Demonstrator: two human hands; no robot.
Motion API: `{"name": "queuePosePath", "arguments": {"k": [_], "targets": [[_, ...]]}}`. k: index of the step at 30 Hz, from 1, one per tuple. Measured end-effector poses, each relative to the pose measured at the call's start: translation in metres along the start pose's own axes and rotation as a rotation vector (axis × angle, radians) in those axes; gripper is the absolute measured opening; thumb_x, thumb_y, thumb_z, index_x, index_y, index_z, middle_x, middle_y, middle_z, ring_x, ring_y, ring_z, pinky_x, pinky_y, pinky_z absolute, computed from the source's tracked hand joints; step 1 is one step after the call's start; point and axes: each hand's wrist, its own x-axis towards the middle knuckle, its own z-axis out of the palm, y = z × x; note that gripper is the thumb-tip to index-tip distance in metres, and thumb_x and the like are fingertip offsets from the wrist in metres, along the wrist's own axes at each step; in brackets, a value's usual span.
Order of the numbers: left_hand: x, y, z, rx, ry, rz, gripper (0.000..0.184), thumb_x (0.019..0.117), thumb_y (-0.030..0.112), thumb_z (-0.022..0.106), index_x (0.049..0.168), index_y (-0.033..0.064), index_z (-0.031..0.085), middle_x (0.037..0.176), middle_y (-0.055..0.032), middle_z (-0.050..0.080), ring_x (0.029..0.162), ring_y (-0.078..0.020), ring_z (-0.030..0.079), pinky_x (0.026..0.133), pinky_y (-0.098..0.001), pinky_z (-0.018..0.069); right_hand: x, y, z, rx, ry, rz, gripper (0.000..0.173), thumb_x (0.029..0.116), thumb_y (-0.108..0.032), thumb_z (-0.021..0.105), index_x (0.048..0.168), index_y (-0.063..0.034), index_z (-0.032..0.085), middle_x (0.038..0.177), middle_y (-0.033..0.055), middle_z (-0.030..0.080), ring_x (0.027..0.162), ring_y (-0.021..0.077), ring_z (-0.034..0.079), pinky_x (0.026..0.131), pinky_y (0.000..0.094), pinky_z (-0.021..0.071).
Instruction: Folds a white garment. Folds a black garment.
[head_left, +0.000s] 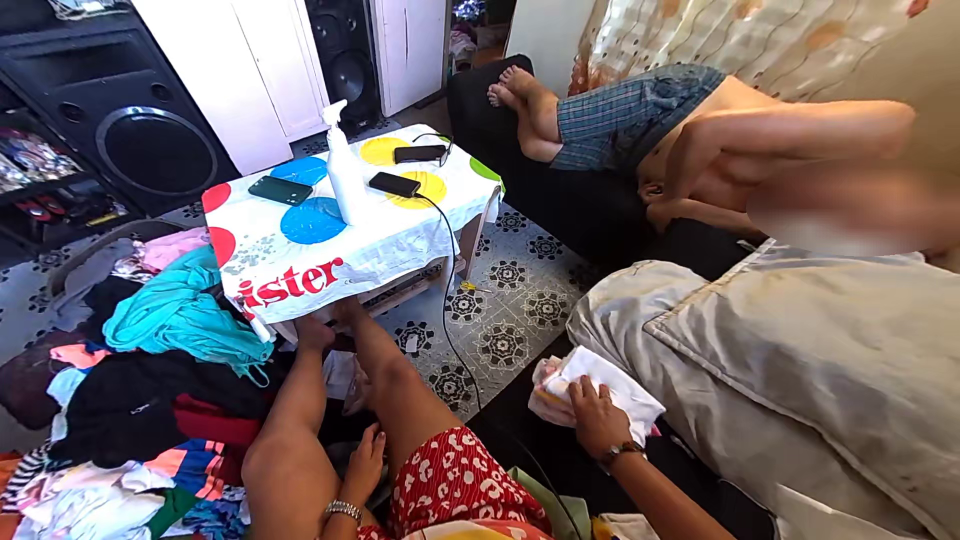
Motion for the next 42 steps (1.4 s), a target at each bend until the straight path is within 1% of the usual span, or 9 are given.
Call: {"name": "queuePosePath", "arguments": {"k": [8,11,14,22,27,33,37,39,42], "targets": [[0.006,0.002,0.001,-0.144,-0.075,-0.055,0.053,0.112,0.027,0.038,0.155,-0.0032,0.032,0.156,-0.0263,0.04,0.144,-0.0356,0.042,0.12,-0.0487,0.0332,-0.009,0.005,0.034,0.071,-0.066,0.02,0.105,0.0822,-0.018,0.082,0.164,-0.0051,0.018,0.171,0.0237,-0.001,0.154,0.0541,-0.003,0.108,0.0843,0.0193],[0.003,0.001,-0.002,-0.154,-0.09,-0.056,0.054,0.1118,0.028,0.039,0.156,-0.0022,0.033,0.157,-0.0258,0.04,0.144,-0.0353,0.043,0.119,-0.0482,0.034,-0.006,0.001,0.001,0.089,-0.16,-0.017,0.089,0.0914,-0.035,0.075,0.159,0.0022,0.029,0.168,0.0296,0.012,0.154,0.0547,0.006,0.112,0.0824,0.0107],[0.001,0.001,-0.002,-0.115,-0.079,-0.066,0.051,0.1114,0.027,0.042,0.154,-0.0009,0.036,0.152,-0.0258,0.046,0.138,-0.0357,0.05,0.114,-0.0493,0.0404,-0.002,-0.002,-0.022,0.182,-0.085,-0.081,0.065,0.0982,-0.036,0.067,0.147,0.0041,0.049,0.161,0.0277,0.034,0.154,0.0469,0.02,0.117,0.0742,0.0166],[-0.009,0.01,-0.039,-0.205,-0.022,-0.114,0.036,0.1107,0.021,0.044,0.139,0.0021,0.056,0.113,-0.0183,0.07,0.093,-0.0252,0.071,0.08,-0.0415,0.058,0.025,0.064,-0.032,0.339,0.043,-0.017,0.056,0.0978,-0.026,0.068,0.141,0.0069,0.054,0.149,0.0337,0.046,0.141,0.0519,0.041,0.11,0.0688,0.0363],[-0.014,0.003,-0.044,-0.362,0.058,-0.122,0.031,0.1098,0.016,0.045,0.131,-0.0004,0.059,0.105,-0.0155,0.071,0.088,-0.0207,0.072,0.077,-0.0352,0.059,0.011,0.06,0.031,0.333,0.015,-0.031,0.102,0.0816,-0.059,0.079,0.163,-0.0241,0.029,0.17,0.0256,-0.003,0.153,0.0564,-0.007,0.105,0.0886,0.0124],[-0.009,0.001,-0.027,-0.09,-0.096,-0.09,0.032,0.1084,0.018,0.05,0.133,-0.0001,0.06,0.117,-0.0203,0.068,0.1,-0.0278,0.07,0.088,-0.0442,0.056,0.022,0.065,0.037,0.31,-0.075,0.02,0.123,0.0694,-0.062,0.088,0.166,-0.0273,0.019,0.17,0.0248,-0.012,0.152,0.0569,-0.01,0.108,0.0858,0.0129],[-0.011,-0.004,-0.028,0.009,-0.143,-0.044,0.034,0.1079,0.019,0.051,0.135,-0.0002,0.06,0.122,-0.0212,0.068,0.106,-0.0297,0.069,0.096,-0.0458,0.0544,0.043,0.069,-0.01,0.219,-0.187,-0.129,0.097,0.0818,-0.056,0.081,0.156,-0.0077,0.041,0.161,0.0387,0.02,0.148,0.0579,0.022,0.119,0.0683,0.0222],[-0.014,-0.004,-0.032,-0.009,-0.131,-0.038,0.033,0.1078,0.018,0.051,0.134,0.0001,0.06,0.121,-0.0208,0.068,0.104,-0.0288,0.07,0.095,-0.045,0.0551,0.046,0.053,-0.043,0.251,-0.133,-0.2,0.071,0.0936,-0.043,0.074,0.144,0.0025,0.054,0.151,0.0334,0.045,0.143,0.0476,0.041,0.119,0.0603,0.031],[-0.018,-0.001,-0.034,-0.024,-0.12,-0.037,0.033,0.108,0.019,0.05,0.134,0.0009,0.061,0.118,-0.0194,0.069,0.101,-0.0269,0.07,0.092,-0.0432,0.0557,0.045,0.013,-0.061,0.278,-0.027,-0.275,0.055,0.1008,-0.033,0.065,0.143,0.0013,0.055,0.148,0.0285,0.05,0.139,0.0465,0.047,0.114,0.0627,0.0373]]}}
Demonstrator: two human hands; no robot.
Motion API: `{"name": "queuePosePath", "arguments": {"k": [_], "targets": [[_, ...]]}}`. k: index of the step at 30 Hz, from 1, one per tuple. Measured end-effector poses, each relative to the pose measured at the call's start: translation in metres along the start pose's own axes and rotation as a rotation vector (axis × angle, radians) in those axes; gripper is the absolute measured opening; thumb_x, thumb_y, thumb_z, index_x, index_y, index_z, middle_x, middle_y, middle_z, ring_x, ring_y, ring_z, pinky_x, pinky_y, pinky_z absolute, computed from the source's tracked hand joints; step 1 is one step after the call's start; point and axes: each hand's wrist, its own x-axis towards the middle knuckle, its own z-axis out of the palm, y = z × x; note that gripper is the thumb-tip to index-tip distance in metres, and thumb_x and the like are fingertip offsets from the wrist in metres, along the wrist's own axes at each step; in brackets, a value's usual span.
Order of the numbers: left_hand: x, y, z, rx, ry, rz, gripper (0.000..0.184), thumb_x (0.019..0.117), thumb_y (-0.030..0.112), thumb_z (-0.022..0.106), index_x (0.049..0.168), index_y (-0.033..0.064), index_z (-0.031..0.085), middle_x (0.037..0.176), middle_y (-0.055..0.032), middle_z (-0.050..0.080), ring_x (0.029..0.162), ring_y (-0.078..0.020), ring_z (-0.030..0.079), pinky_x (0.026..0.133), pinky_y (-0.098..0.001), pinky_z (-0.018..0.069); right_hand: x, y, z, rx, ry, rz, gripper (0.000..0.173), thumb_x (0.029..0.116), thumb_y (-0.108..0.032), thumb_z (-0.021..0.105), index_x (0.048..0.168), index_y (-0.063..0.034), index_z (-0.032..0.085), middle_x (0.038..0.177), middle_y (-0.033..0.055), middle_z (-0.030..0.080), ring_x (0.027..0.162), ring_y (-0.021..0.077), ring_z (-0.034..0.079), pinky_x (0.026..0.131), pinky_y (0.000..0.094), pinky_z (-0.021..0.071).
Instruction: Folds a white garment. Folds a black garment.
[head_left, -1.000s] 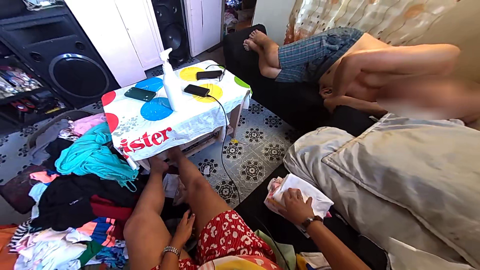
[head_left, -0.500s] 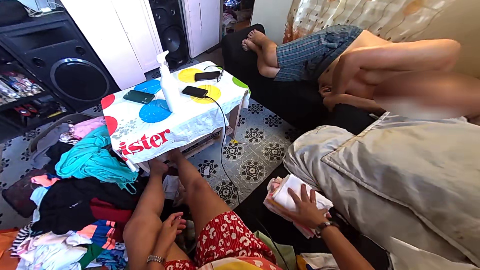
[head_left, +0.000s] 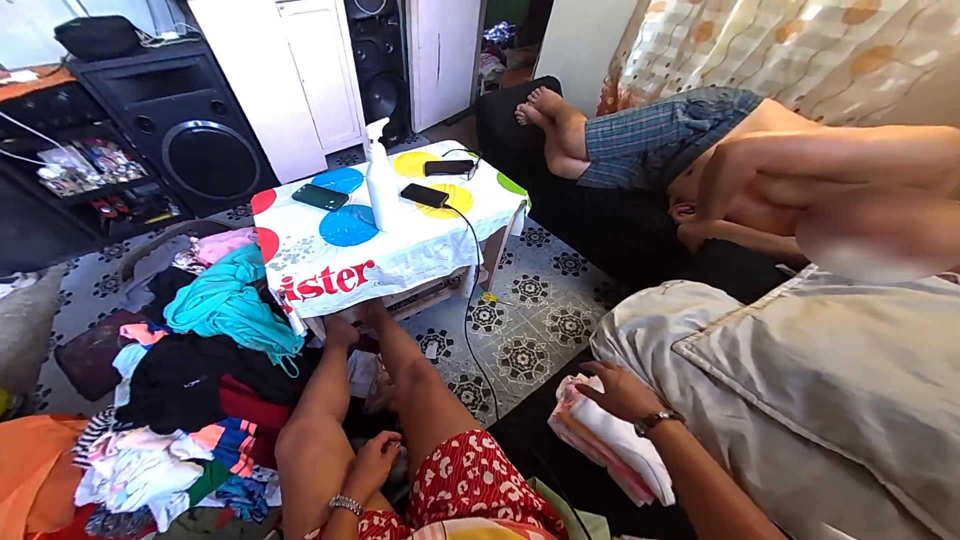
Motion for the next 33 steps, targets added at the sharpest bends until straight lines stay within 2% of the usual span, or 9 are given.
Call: {"name": "queuePosePath", "arguments": {"k": [8,15,17,20,23,25,28,31,33], "targets": [[-0.001,0.004,-0.013,-0.139,0.056,0.078,0.033,0.1074,0.017,0.05,0.133,-0.0008,0.061,0.121,-0.0194,0.068,0.1,-0.0246,0.071,0.09,-0.0404,0.0576,0.016,-0.151,0.078,0.045,-0.034,-0.564,0.042,0.0955,-0.024,0.071,0.132,-0.0041,0.067,0.152,0.026,0.048,0.141,0.0472,0.044,0.112,0.0641,0.038],[-0.012,0.012,-0.088,-0.351,0.306,0.106,0.03,0.1068,0.015,0.051,0.129,-0.0013,0.062,0.115,-0.0134,0.069,0.091,-0.0144,0.069,0.083,-0.0306,0.0574,0.045,-0.248,0.139,-0.169,-0.276,-0.529,0.063,0.0992,-0.037,0.065,0.156,-0.0173,0.045,0.169,0.0245,0.015,0.155,0.052,0.009,0.116,0.073,0.0213],[-0.012,0.0,-0.11,-0.48,0.404,0.099,0.029,0.1063,0.014,0.051,0.128,-0.0027,0.062,0.114,-0.0133,0.069,0.09,-0.0152,0.07,0.081,-0.0316,0.0598,0.052,-0.255,0.154,-0.228,-0.231,-0.498,0.061,0.0989,-0.038,0.064,0.155,-0.0207,0.047,0.17,0.023,0.013,0.155,0.0526,0.004,0.114,0.0789,0.0156],[-0.006,-0.013,-0.136,-0.595,0.481,0.101,0.028,0.1069,0.01,0.047,0.126,-0.0057,0.059,0.115,-0.0168,0.065,0.09,-0.0207,0.07,0.077,-0.0362,0.0614,0.056,-0.254,0.172,-0.261,-0.075,-0.527,0.058,0.0957,-0.04,0.064,0.15,-0.0233,0.054,0.168,0.0217,0.022,0.153,0.0541,0.012,0.108,0.0836,0.0183],[0.007,-0.022,-0.173,-0.054,0.664,-0.011,0.031,0.1028,0.013,0.054,0.128,-0.0016,0.065,0.129,-0.0193,0.065,0.113,-0.0256,0.066,0.099,-0.039,0.0542,0.058,-0.249,0.176,-0.248,0.006,-0.542,0.056,0.0925,-0.042,0.065,0.145,-0.0249,0.06,0.166,0.0205,0.029,0.153,0.0531,0.018,0.106,0.0822,0.0225],[0.016,-0.023,-0.207,0.27,0.821,-0.133,0.036,0.0992,0.015,0.06,0.133,0.0019,0.064,0.142,-0.0236,0.055,0.134,-0.0389,0.052,0.112,-0.0511,0.0426,0.061,-0.249,0.174,-0.237,0.029,-0.547,0.057,0.0896,-0.042,0.067,0.143,-0.0236,0.062,0.164,0.0207,0.033,0.152,0.0529,0.02,0.105,0.082,0.0251],[0.028,-0.034,-0.254,0.524,1.024,-0.261,0.047,0.0933,0.014,0.067,0.14,0.0103,0.061,0.153,-0.0262,0.043,0.138,-0.0503,0.043,0.106,-0.0655,0.0405,0.063,-0.251,0.171,-0.251,0.026,-0.529,0.057,0.0879,-0.042,0.069,0.141,-0.0234,0.063,0.164,0.0193,0.035,0.152,0.0525,0.021,0.104,0.0814,0.0267],[0.026,-0.05,-0.292,0.633,0.888,-0.368,0.043,0.0966,0.023,0.068,0.139,0.0194,0.064,0.157,-0.0163,0.045,0.147,-0.0448,0.033,0.111,-0.0686,0.0314,0.061,-0.254,0.169,-0.267,0.025,-0.506,0.055,0.0882,-0.042,0.068,0.14,-0.0248,0.064,0.164,0.0176,0.036,0.151,0.0517,0.023,0.104,0.0808,0.0273],[0.016,-0.053,-0.31,0.527,0.853,-0.312,0.032,0.1011,0.028,0.063,0.13,0.0147,0.07,0.142,-0.0123,0.062,0.142,-0.0367,0.045,0.115,-0.0645,0.0283,0.06,-0.254,0.169,-0.266,0.016,-0.5,0.054,0.0885,-0.042,0.068,0.14,-0.0259,0.064,0.164,0.0171,0.036,0.152,0.0506,0.022,0.105,0.0804,0.0263]]}}
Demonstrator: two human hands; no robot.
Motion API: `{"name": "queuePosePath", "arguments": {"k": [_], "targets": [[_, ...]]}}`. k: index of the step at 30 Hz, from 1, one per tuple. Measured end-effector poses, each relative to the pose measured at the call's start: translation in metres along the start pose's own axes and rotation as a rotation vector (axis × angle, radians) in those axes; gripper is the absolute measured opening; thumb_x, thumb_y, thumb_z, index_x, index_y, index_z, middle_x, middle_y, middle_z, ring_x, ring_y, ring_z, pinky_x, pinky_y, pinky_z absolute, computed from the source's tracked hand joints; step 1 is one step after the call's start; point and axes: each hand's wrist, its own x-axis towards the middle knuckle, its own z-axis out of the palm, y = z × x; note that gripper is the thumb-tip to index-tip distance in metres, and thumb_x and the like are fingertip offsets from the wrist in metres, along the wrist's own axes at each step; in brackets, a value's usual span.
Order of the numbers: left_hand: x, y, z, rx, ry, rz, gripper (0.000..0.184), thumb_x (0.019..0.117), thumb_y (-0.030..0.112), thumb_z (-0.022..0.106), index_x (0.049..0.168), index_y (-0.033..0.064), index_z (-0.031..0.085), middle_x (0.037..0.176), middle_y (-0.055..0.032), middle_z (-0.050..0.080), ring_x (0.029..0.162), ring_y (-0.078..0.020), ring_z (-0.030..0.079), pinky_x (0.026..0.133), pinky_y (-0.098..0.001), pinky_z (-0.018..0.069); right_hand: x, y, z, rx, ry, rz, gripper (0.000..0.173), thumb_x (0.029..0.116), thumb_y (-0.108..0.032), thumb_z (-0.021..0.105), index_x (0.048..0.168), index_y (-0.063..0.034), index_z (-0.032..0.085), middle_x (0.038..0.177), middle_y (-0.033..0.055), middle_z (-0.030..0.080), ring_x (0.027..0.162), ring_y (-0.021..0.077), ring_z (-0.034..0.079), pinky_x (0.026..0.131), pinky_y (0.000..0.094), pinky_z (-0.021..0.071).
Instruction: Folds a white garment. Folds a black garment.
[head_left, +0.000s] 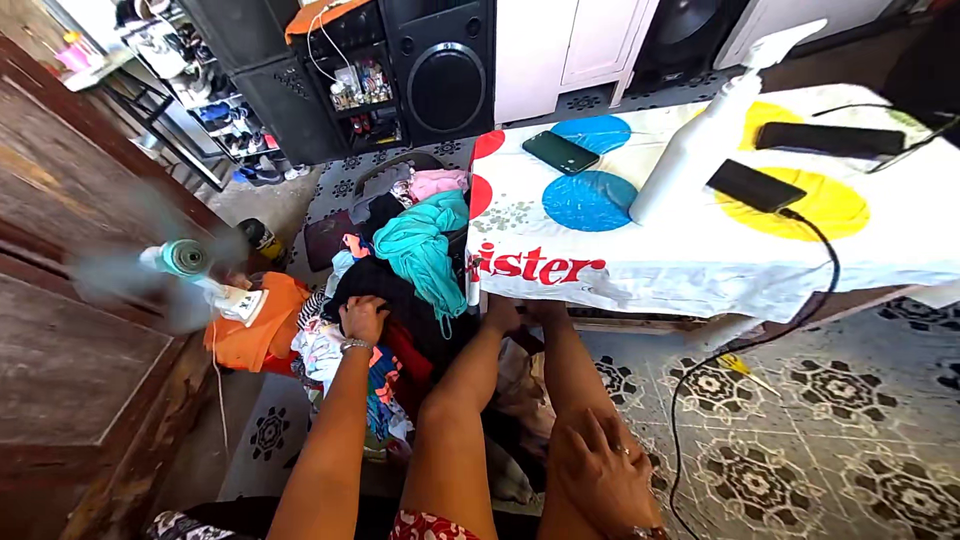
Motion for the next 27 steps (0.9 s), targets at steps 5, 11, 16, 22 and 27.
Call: {"name": "queuePosePath", "arguments": {"k": [5,11,16,22,27], "targets": [[-0.034,0.001,-0.049,-0.955,0.315,0.098,0.02,0.1044,0.015,0.057,0.106,-0.0009,0.069,0.096,-0.0082,0.069,0.089,-0.013,0.065,0.086,-0.0371,0.0544,-0.005,0.004,-0.013,0.066,-0.155,0.019,0.06,0.096,-0.051,0.055,0.151,-0.028,0.052,0.168,0.0118,0.028,0.156,0.0478,0.01,0.114,0.079,0.0169],[-0.144,0.043,-0.12,-0.742,0.162,0.505,0.017,0.0953,0.013,0.066,0.1,-0.0002,0.075,0.093,-0.0027,0.075,0.087,-0.0014,0.068,0.085,-0.025,0.0569,-0.016,-0.057,-0.054,0.587,0.23,-0.363,0.054,0.0916,-0.035,0.073,0.132,0.0001,0.065,0.137,0.027,0.061,0.127,0.0491,0.057,0.103,0.0715,0.0422],[-0.204,0.074,-0.156,-0.574,0.098,0.8,0.019,0.0952,0.019,0.067,0.1,0.0043,0.078,0.092,-0.0025,0.077,0.086,0.0015,0.069,0.083,-0.0196,0.055,-0.019,-0.154,-0.118,0.629,0.413,-0.686,0.053,0.0927,-0.028,0.07,0.136,0.0011,0.06,0.135,0.021,0.063,0.126,0.0418,0.06,0.104,0.0612,0.0475],[-0.214,0.054,-0.17,-0.742,0.332,0.666,0.017,0.0931,0.017,0.07,0.1,0.0025,0.076,0.093,-0.0004,0.076,0.086,0.0019,0.068,0.082,-0.0197,0.0569,-0.015,-0.189,-0.19,0.775,0.226,-0.77,0.028,0.1052,-0.014,0.05,0.103,0.0062,0.069,0.083,0.0144,0.068,0.079,0.0208,0.065,0.077,0.0409,0.053],[-0.219,0.046,-0.144,-0.834,0.159,0.717,0.028,0.0856,0.025,0.08,0.098,0.0007,0.074,0.095,0.0005,0.074,0.092,-0.0003,0.068,0.088,-0.0246,0.0576,-0.054,-0.195,-0.28,0.867,0.542,-1.179,0.019,0.0998,-0.004,0.048,0.099,-0.0003,0.066,0.081,-0.0012,0.063,0.072,-0.0032,0.058,0.066,0.0147,0.0498]]}}
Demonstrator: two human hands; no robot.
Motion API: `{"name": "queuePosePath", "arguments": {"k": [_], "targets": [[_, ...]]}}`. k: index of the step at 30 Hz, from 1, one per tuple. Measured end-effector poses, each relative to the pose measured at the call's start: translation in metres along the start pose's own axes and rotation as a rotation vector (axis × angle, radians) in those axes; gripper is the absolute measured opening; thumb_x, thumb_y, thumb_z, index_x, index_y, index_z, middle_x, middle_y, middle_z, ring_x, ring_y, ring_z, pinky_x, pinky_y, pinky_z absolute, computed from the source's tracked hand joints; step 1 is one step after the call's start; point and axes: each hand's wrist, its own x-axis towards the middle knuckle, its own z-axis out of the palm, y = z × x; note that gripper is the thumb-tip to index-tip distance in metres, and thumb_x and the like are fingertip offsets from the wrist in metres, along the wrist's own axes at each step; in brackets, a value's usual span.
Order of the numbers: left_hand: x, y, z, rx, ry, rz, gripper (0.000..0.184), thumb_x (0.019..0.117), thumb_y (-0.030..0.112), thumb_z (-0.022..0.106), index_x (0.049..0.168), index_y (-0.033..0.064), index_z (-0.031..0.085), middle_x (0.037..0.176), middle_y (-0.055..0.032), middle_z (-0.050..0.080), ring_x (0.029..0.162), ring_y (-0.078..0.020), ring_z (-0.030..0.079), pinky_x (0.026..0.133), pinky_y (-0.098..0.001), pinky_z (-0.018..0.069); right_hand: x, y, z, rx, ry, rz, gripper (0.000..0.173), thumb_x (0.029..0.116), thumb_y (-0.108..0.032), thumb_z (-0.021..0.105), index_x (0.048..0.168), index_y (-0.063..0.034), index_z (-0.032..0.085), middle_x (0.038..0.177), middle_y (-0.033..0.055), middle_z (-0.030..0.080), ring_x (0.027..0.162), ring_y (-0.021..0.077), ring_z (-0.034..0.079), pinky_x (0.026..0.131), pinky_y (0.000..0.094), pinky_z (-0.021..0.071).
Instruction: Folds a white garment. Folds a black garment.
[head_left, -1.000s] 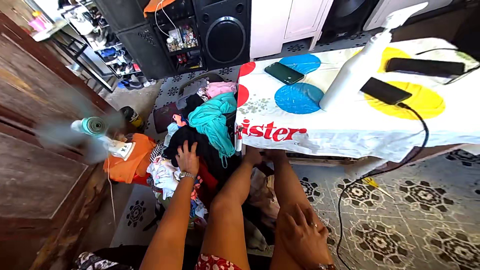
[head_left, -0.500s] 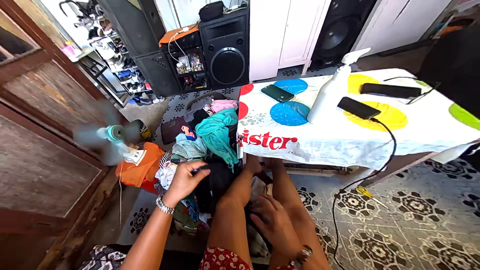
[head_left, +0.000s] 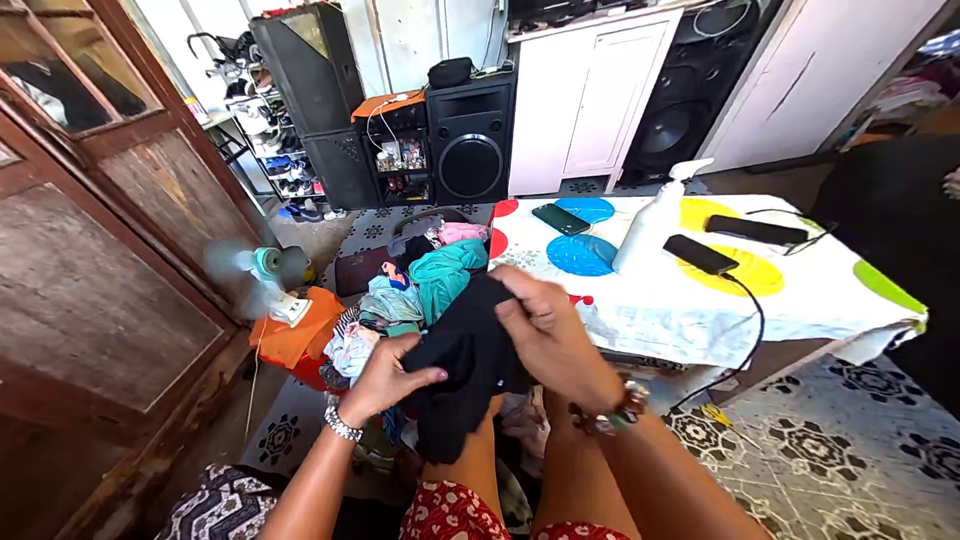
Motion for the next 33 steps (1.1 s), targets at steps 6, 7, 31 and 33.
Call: {"name": "queuePosePath", "arguments": {"k": [6,7,31,33], "targets": [[-0.024,-0.017,0.031,-0.258,-0.188,-0.249,0.022,0.0932,0.014,0.069,0.107,-0.0034,0.069,0.1,-0.0001,0.074,0.097,-0.0003,0.068,0.091,-0.024,0.056,0.027,-0.051,-0.068,-0.58,0.1,-0.312,0.019,0.1018,-0.005,0.046,0.1,0.002,0.064,0.081,0.0059,0.062,0.072,0.0025,0.058,0.064,0.0148,0.0456],[-0.024,-0.011,0.025,-0.407,-0.059,-0.355,0.025,0.0943,0.018,0.068,0.108,-0.0023,0.066,0.098,0.0028,0.074,0.094,-0.0012,0.069,0.088,-0.026,0.0582,0.028,-0.047,-0.08,-0.72,0.102,-0.327,0.021,0.1018,-0.006,0.046,0.098,0.0016,0.065,0.079,0.0106,0.064,0.069,0.0116,0.06,0.06,0.0235,0.0463],[0.085,0.001,-0.067,0.259,0.009,0.012,0.012,0.0961,0.012,0.068,0.09,0.0019,0.073,0.081,-0.0035,0.069,0.074,-0.0071,0.062,0.074,-0.0324,0.0542,-0.039,0.031,-0.219,-0.84,-0.495,0.639,0.035,0.1102,-0.014,0.045,0.1,0.0112,0.067,0.084,0.0286,0.066,0.084,0.0465,0.066,0.078,0.0657,0.0492],[0.079,-0.011,-0.072,0.2,0.072,-0.04,0.011,0.0977,0.011,0.067,0.095,0.0024,0.074,0.088,-0.0005,0.071,0.079,-0.0024,0.063,0.078,-0.0278,0.054,-0.051,0.04,-0.231,-0.768,-0.327,0.632,0.037,0.1101,-0.012,0.045,0.095,0.0139,0.065,0.079,0.0293,0.064,0.079,0.0452,0.065,0.074,0.0661,0.0474]]}}
